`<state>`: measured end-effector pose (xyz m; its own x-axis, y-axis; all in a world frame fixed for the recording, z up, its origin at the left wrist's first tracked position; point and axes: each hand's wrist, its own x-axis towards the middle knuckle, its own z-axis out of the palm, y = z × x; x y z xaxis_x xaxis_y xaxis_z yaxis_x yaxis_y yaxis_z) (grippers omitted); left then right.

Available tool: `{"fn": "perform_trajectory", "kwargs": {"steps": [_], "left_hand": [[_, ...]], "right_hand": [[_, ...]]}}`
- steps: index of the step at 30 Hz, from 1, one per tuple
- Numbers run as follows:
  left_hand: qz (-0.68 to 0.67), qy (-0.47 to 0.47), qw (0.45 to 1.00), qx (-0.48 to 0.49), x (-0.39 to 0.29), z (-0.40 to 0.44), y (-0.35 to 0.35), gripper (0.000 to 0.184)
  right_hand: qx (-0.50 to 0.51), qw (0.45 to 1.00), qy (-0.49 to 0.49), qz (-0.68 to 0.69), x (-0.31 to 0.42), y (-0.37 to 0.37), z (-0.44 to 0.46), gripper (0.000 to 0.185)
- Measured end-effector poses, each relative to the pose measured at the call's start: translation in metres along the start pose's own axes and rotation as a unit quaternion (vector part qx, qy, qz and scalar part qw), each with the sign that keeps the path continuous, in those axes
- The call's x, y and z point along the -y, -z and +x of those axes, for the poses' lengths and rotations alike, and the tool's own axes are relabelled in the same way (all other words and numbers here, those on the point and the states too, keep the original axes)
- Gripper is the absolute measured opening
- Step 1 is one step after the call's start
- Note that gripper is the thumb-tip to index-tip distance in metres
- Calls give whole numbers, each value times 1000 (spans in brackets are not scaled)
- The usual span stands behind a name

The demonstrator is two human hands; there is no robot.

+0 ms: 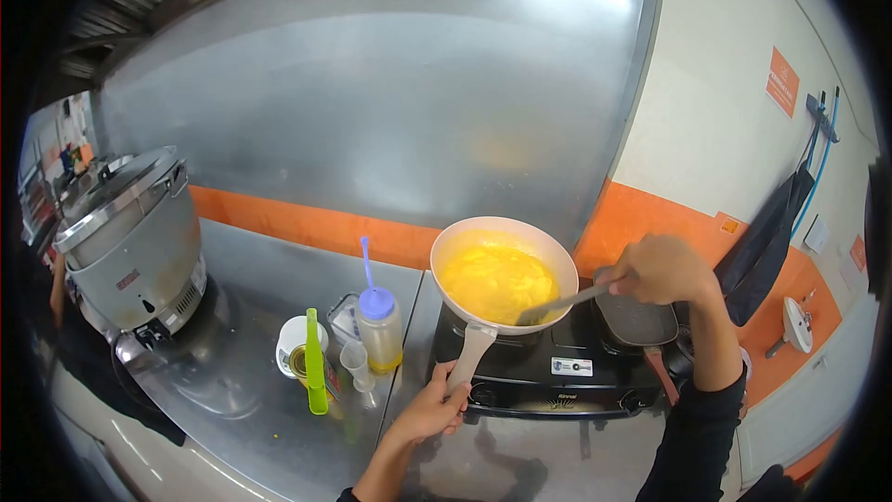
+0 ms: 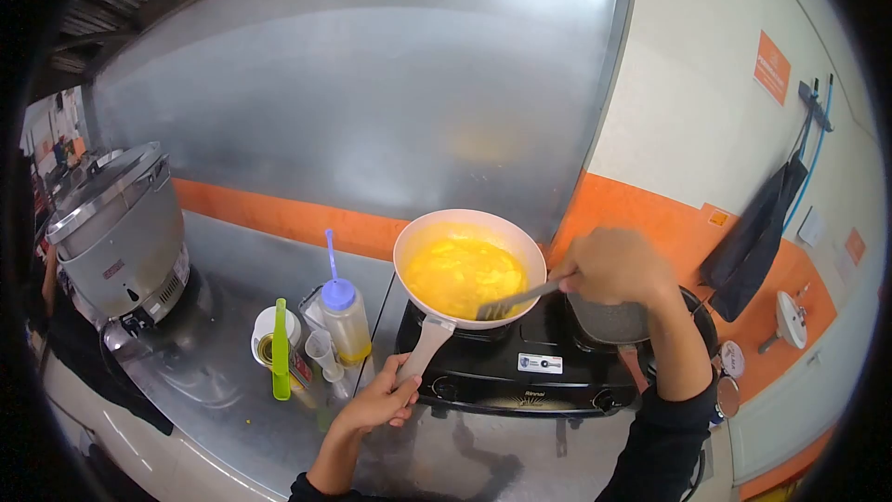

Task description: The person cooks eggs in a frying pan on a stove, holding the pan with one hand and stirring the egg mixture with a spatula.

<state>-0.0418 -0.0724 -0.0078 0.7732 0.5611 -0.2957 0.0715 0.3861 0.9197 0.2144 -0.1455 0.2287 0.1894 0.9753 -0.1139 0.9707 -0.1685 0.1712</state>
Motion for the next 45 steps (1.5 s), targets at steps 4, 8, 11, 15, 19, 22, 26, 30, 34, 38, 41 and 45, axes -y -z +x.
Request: {"fn": "perform_trajectory", "kwargs": {"steps": [4, 8, 11, 15, 19, 22, 26, 30, 34, 38, 41, 45], "left_hand": [[1, -2, 1000, 3, 0, 0, 0, 49], [5, -2, 1000, 6, 2, 1, 1, 49], [5, -4, 1000, 2, 2, 1, 1, 48], [-1, -5, 1000, 7, 0, 0, 1, 46], [10, -5, 1000, 1, -4, -2, -1, 47], [5, -1, 1000, 6, -1, 1, 2, 48], [-1, -5, 1000, 7, 4, 3, 3, 48], [9, -1, 1000, -1, 0, 1, 1, 48], [7, 1, 1000, -9, 1, 1, 0, 50], [2, 5, 1000, -5, 0, -1, 1, 50], [-5, -2, 1000, 0, 1, 0, 1, 50], [-1, 5, 1000, -3, -1, 0, 0, 49]], "right_hand": [[17, 997, 64, -27, 5, -26, 18, 20], [14, 1000, 7, -8, 14, -41, 52, 22], [-6, 1000, -13, 8, 13, -58, 89, 23], [-31, 999, -33, -11, 22, -76, 127, 23], [-83, 993, -78, 21, 25, -89, 148, 23], [-121, 990, -53, 42, 12, -81, 138, 24], [-117, 990, -18, 74, 2, -36, 85, 22], [-57, 998, 31, 22, 0, 5, 33, 19], [17, 999, 45, -16, 13, 8, 11, 21], [-15, 995, 93, -23, 20, -34, 29, 23], [-26, 997, 68, -21, 37, -53, 47, 23], [-44, 997, 64, -10, 49, -70, 79, 22]]}}
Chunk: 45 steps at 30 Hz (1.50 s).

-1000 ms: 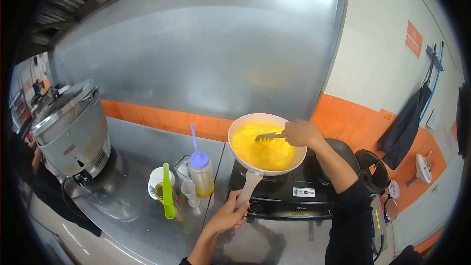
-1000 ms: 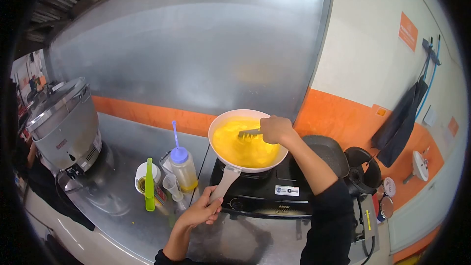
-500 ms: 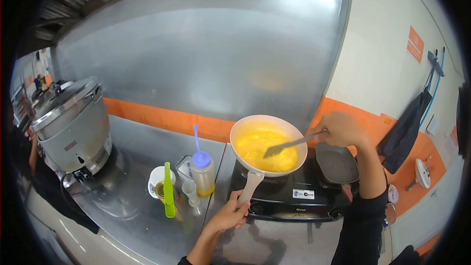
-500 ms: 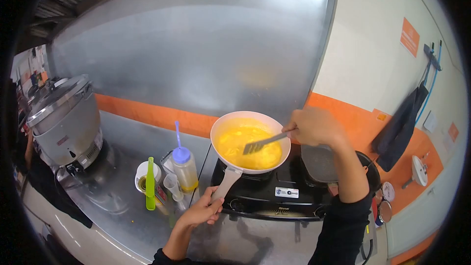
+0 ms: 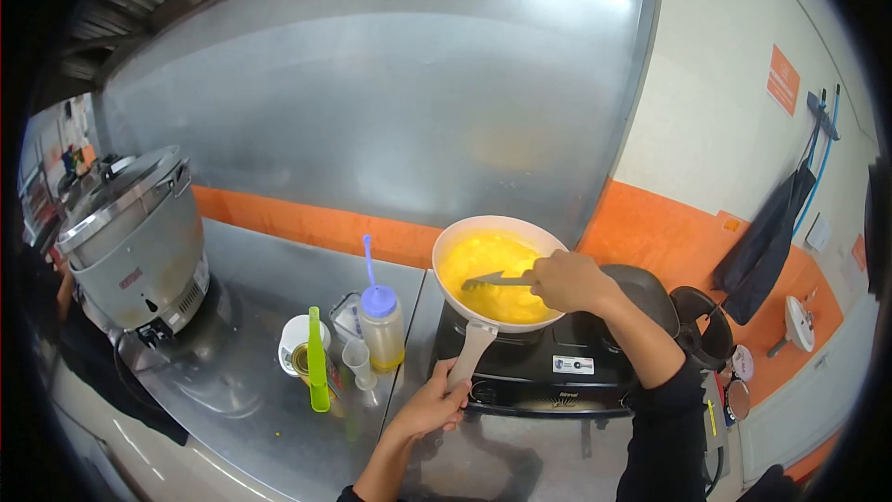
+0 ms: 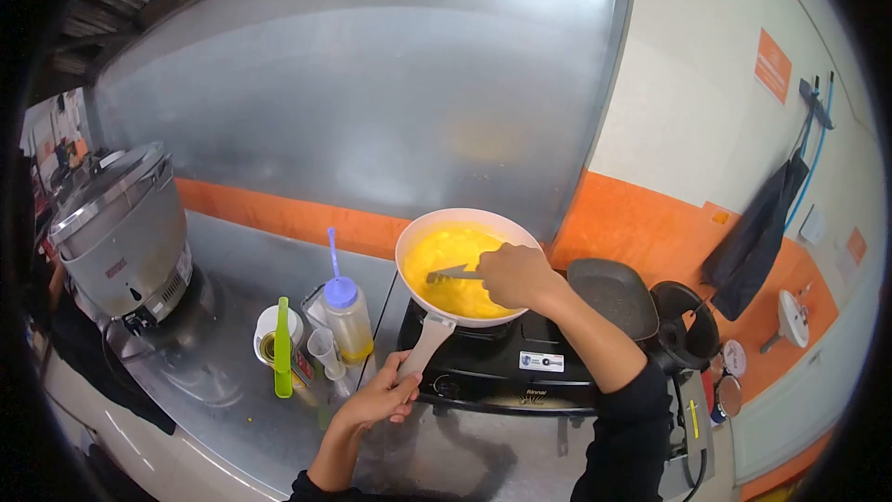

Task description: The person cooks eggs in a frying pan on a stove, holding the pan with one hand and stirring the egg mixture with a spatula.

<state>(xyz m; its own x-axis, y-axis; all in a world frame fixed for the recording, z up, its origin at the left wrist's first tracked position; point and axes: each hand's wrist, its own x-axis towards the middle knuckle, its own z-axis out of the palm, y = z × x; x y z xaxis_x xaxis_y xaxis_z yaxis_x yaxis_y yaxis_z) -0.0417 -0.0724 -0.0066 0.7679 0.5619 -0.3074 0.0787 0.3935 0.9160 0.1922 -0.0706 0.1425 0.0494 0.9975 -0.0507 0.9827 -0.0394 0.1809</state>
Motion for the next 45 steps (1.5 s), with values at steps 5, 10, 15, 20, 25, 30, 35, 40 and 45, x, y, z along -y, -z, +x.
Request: {"fn": "perform_trajectory", "kwargs": {"steps": [5, 10, 15, 20, 25, 30, 35, 40, 45], "left_hand": [[-3, -1, 1000, 2, 2, 2, 1, 49], [-7, -1, 1000, -3, 1, 2, 2, 49], [-2, -5, 1000, -1, 0, 2, 2, 49], [1, -5, 1000, -2, -1, 0, 2, 49], [-6, 3, 1000, -4, -3, -1, 1, 49], [-6, 1, 1000, 2, -2, 0, 2, 50], [-7, 3, 1000, 5, -2, 0, 2, 51], [-2, -7, 1000, 4, -2, -1, 2, 51], [5, -12, 1000, 3, 0, 2, 3, 47]], "right_hand": [[-37, 998, -32, 27, -6, -33, 41, 19], [-100, 993, -51, 18, -40, -37, 44, 21], [-105, 989, -82, 67, -56, 24, -13, 20], [-51, 998, -43, 12, -49, 83, -68, 24], [69, 995, -56, -46, -31, 68, -66, 23], [46, 993, -98, -49, -39, 32, -38, 20], [37, 991, -125, -27, -53, 11, -2, 19], [-20, 989, -142, -21, -62, -18, 35, 19], [-84, 988, -121, -55, -51, -29, 38, 17]]}}
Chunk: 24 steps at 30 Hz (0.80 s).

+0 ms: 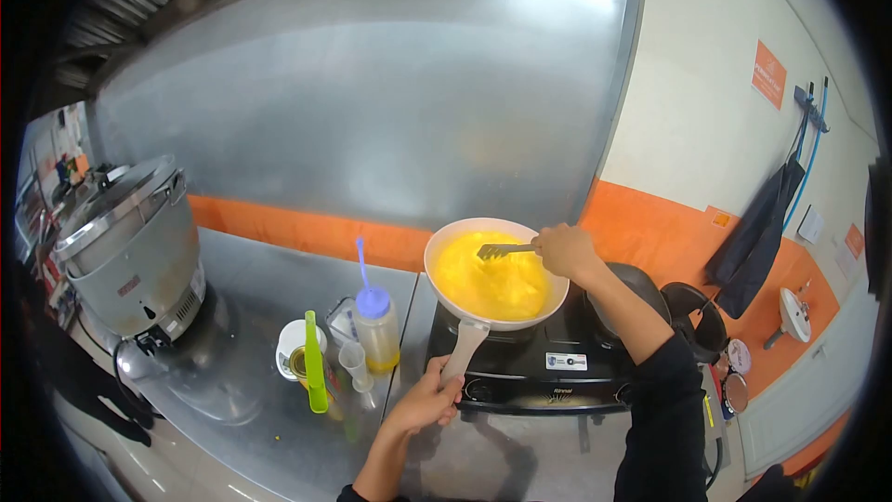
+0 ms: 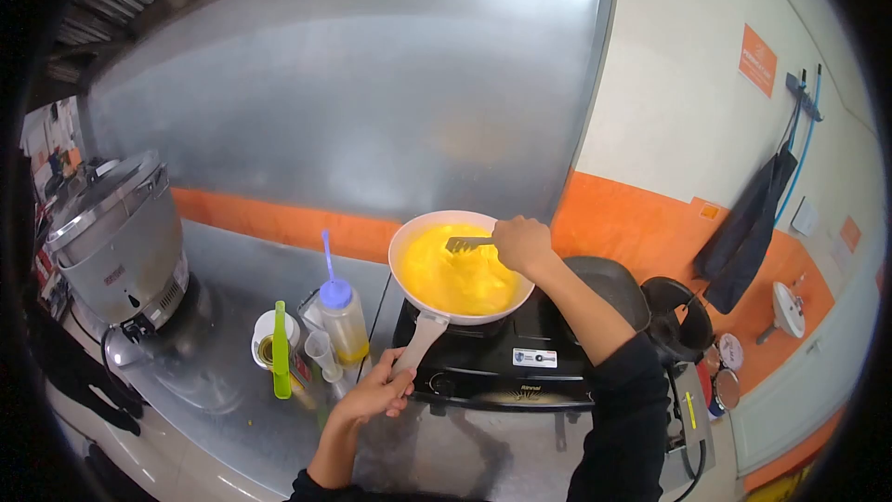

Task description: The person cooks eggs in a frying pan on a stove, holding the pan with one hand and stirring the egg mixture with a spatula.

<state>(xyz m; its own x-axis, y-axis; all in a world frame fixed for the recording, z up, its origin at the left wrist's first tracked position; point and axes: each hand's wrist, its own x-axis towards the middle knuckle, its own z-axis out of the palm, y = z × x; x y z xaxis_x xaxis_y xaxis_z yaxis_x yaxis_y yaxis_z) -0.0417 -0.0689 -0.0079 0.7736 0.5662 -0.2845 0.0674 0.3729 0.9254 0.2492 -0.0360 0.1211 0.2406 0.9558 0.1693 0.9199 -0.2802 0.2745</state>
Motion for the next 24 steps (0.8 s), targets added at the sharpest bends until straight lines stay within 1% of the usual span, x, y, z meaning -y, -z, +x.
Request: {"fn": "perform_trajectory", "kwargs": {"steps": [2, 4, 8, 10, 11, 12, 13, 14, 16, 17, 19, 20, 22, 23, 24], "left_hand": [[-6, 2, 1000, -1, 0, 0, 2, 48], [-5, 10, 1000, 6, 0, 1, 2, 47], [-8, 11, 1000, 0, 0, -1, -1, 50], [-29, 12, 1000, -2, 0, -1, -1, 51], [-29, 13, 999, -2, 0, -1, -1, 51], [-26, 13, 1000, -2, -1, -2, -1, 51], [-24, 14, 1000, -2, -1, -2, -1, 51], [-23, 15, 1000, -3, -1, -2, 0, 51], [-24, 8, 1000, -2, 1, -2, 0, 50], [-23, 10, 1000, -3, 1, -3, 0, 50], [-38, 9, 999, -5, 0, -4, -2, 49], [-38, 10, 999, -7, 0, -4, -1, 49], [-38, 7, 999, 2, 0, -3, 0, 47], [-39, 6, 999, 0, 0, -3, 0, 47], [-29, 3, 1000, -1, -1, -4, -1, 49]], "right_hand": [[-23, 1000, 0, 10, 3, 20, -8, 16], [1, 1000, 24, -13, -2, 52, -27, 16], [21, 1000, 10, -8, -12, 112, -65, 22], [78, 997, 21, -8, -14, 130, -76, 21], [79, 997, 21, -8, -13, 134, -81, 21], [93, 994, 47, -14, -11, 136, -86, 19], [107, 991, 74, -19, -8, 134, -89, 17], [108, 991, 75, -18, -4, 129, -90, 17], [158, 977, 92, -111, 5, 114, -91, 18], [159, 977, 94, -109, 5, 102, -91, 18], [114, 983, 84, -114, -1, 71, -86, 17], [114, 983, 86, -112, -3, 55, -83, 17], [111, 981, 40, -151, -10, 24, -74, 22], [110, 982, 42, -151, -17, 11, -70, 22], [87, 986, 46, -133, -25, -1, -66, 24]]}}
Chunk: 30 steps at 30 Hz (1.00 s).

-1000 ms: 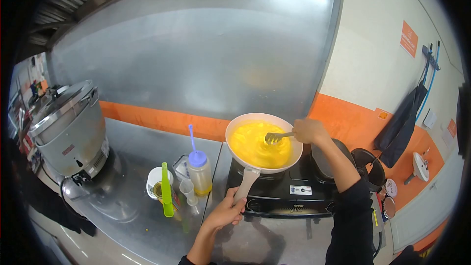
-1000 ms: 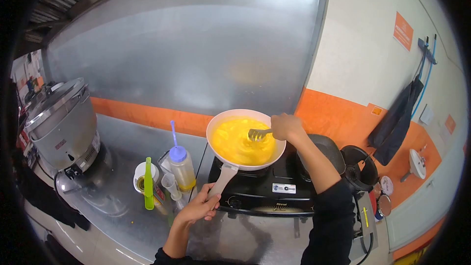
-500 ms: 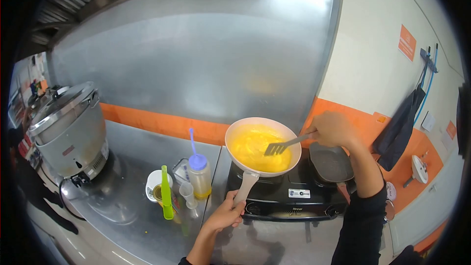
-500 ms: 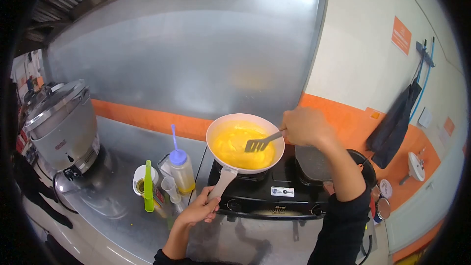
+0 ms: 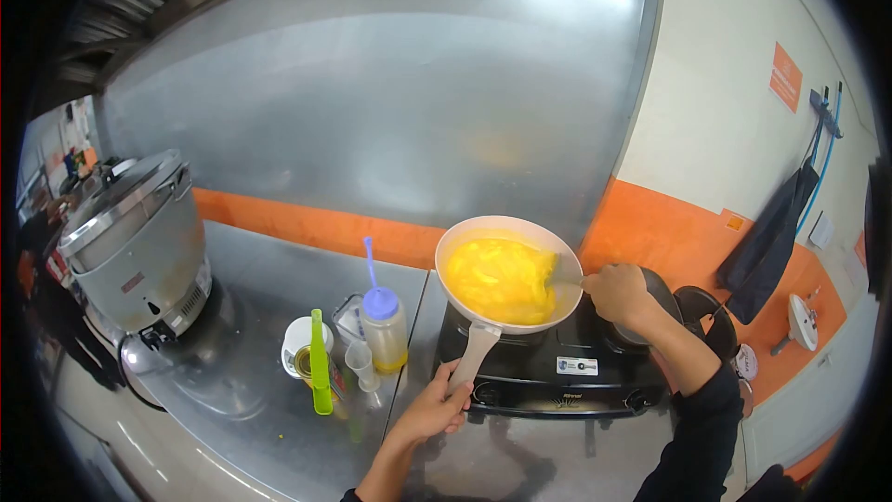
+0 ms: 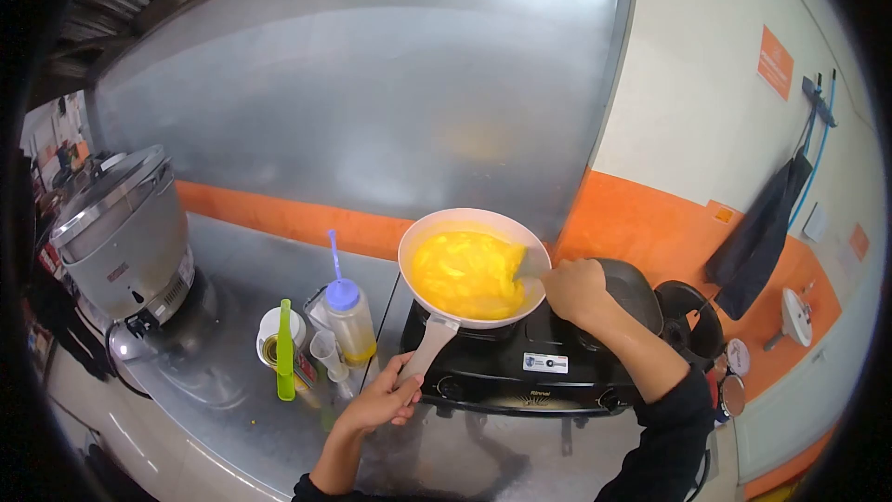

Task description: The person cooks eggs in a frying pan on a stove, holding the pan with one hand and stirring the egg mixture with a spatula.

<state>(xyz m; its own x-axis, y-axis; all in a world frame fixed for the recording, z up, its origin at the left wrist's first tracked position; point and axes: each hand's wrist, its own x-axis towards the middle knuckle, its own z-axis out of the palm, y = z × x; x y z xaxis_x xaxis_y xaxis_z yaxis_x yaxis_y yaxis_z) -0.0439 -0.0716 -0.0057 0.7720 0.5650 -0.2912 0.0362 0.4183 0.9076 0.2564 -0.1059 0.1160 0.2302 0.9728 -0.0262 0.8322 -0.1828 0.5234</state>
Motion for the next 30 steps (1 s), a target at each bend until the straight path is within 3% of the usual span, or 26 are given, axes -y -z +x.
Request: {"fn": "perform_trajectory", "kwargs": {"steps": [8, 13, 17, 22, 29, 30], "left_hand": [[40, -24, 999, 22, 2, 3, 4, 53], [24, -16, 999, 24, 3, 3, 4, 53], [33, -21, 999, 20, 5, 3, 5, 53], [38, -7, 999, 3, 4, 4, 3, 52], [10, 2, 1000, -4, 1, 2, 0, 50], [5, 3, 1000, -4, 0, 2, -1, 51]], "right_hand": [[-42, 996, 33, 67, -12, -46, 54, 31], [-107, 976, 147, 124, -7, -28, 76, 32], [-47, 978, 86, 182, -3, 45, 23, 34], [-144, 956, 101, 233, -33, 68, -33, 30], [-18, 954, 94, 285, -71, 84, -53, 25], [-11, 942, 160, 295, -77, 71, -46, 26]]}}
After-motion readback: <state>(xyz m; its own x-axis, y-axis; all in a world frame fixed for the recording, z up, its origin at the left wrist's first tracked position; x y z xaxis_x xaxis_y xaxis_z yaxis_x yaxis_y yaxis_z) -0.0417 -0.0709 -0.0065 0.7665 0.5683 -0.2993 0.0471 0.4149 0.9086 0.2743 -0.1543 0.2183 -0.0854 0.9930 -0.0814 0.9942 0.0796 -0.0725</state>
